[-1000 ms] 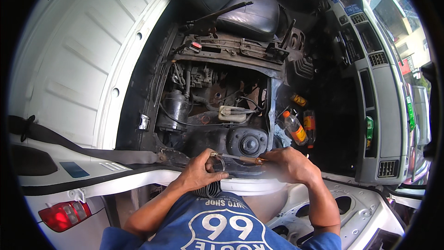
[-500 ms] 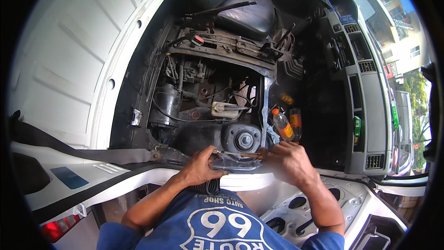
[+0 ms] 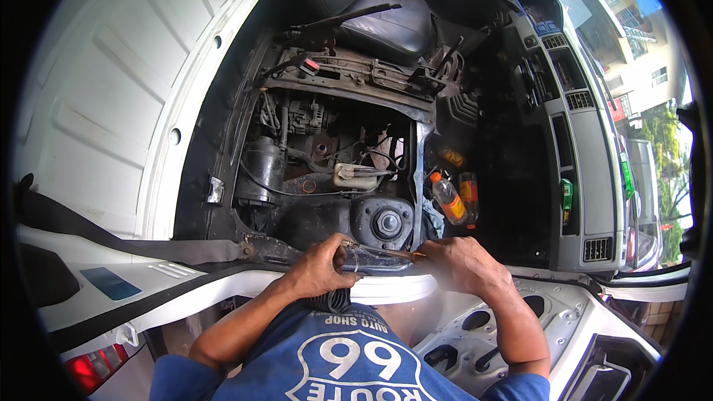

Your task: The person removes a flexible rubber hose from the engine bay, cleans it with a screwdriver, and reattaches it to the engine. The person uses a screwdriver to scrape the inside of the hose and then secures the hose back in place.

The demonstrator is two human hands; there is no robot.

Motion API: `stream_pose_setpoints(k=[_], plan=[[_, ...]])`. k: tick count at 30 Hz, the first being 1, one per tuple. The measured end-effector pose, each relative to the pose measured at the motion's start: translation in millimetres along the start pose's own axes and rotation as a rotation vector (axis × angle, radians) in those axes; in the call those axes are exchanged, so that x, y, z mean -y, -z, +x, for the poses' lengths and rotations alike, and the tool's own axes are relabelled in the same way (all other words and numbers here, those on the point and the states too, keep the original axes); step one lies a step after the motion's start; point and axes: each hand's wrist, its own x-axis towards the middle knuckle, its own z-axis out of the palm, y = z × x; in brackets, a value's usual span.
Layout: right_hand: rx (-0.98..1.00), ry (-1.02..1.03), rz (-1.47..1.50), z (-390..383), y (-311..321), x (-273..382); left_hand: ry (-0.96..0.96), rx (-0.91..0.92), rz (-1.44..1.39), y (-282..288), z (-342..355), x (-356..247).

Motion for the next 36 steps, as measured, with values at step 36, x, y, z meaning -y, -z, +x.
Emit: stream_pose_setpoints(k=[36], plan=[[-0.807, -0.246, 0.640, 123, -212, -69, 0.710, -0.346, -0.932, 43, -25, 86]])
